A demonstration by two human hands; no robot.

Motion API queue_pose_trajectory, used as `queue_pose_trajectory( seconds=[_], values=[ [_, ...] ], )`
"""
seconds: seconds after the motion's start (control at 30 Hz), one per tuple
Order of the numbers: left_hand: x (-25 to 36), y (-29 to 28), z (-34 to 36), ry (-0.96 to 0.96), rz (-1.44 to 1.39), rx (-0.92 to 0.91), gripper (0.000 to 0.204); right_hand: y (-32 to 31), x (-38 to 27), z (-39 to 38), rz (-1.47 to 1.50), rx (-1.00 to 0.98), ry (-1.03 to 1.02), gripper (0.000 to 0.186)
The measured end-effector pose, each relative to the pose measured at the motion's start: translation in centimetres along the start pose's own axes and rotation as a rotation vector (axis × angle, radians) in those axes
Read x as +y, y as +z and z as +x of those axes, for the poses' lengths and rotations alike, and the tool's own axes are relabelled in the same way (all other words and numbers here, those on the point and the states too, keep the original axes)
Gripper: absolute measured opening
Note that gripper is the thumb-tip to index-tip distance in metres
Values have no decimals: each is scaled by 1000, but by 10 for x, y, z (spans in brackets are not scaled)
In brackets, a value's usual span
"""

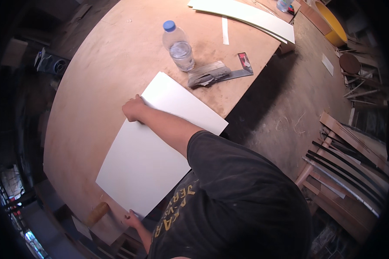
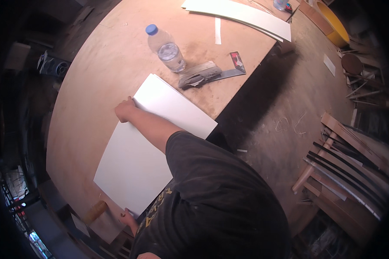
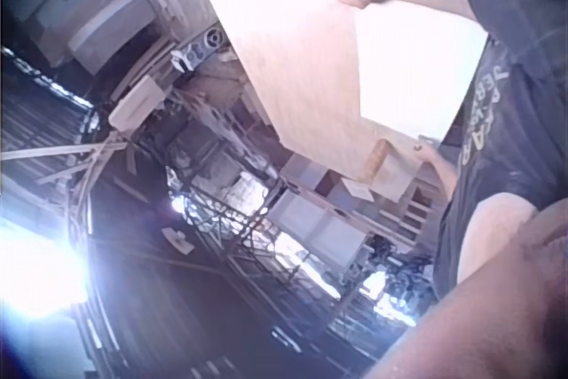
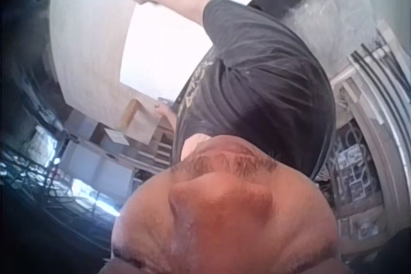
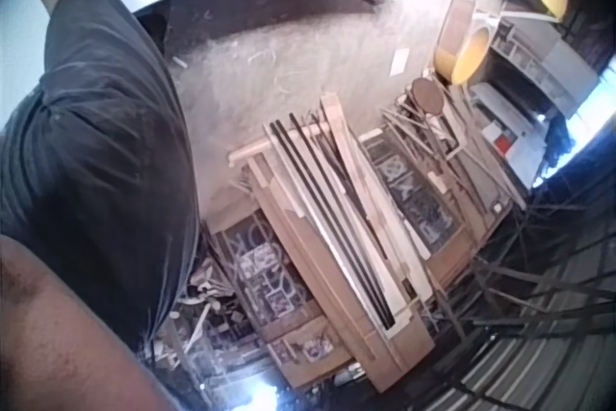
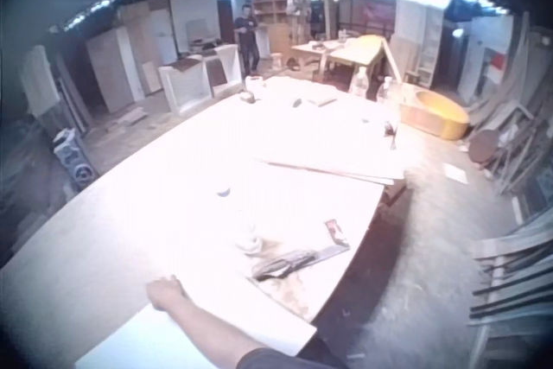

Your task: The person applies a white veneer sheet to a wooden board, smoothing it down by hand, then uses a sanding block to finish the edges and a ruler to check the alignment.

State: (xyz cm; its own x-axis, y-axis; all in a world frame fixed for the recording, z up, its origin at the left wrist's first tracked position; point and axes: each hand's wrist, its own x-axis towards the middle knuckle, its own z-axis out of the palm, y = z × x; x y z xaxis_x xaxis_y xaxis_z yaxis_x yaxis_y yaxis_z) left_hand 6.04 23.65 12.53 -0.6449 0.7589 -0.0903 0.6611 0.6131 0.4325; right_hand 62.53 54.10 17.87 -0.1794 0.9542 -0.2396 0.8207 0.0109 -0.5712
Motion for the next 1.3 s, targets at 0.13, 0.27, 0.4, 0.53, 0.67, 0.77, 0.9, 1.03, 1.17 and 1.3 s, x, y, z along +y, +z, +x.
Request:
queue_pose_trajectory(
  seconds=[0.13,0.27,0.4,0.53,0.67,0.77,0.9,1.03,1.17,1.3],
  values=[
    [9,3,-17,9,159,110,75,-6,2,-4,-53,-100,14,34],
    [8,2,-24,16,207,125,75,-10,0,-4,-65,-126,17,30],
    [12,6,-23,-4,189,155,75,-8,0,3,-70,-125,42,29],
    [1,7,-18,-26,126,147,72,13,1,20,-61,-21,13,21],
    [-14,27,-2,0,16,156,69,28,22,42,-153,-46,40,28],
    [-3,35,0,-75,134,112,73,20,21,41,-194,-97,54,37],
    [29,40,47,74,-37,136,63,16,4,36,-210,-108,41,40],
    [78,46,131,44,-214,80,51,10,-7,37,-194,-131,29,41],
    [134,57,161,54,-387,3,39,9,28,33,-132,-145,71,37],
    [133,49,159,17,-458,17,32,-1,22,35,-48,-172,56,35]
  ],
)
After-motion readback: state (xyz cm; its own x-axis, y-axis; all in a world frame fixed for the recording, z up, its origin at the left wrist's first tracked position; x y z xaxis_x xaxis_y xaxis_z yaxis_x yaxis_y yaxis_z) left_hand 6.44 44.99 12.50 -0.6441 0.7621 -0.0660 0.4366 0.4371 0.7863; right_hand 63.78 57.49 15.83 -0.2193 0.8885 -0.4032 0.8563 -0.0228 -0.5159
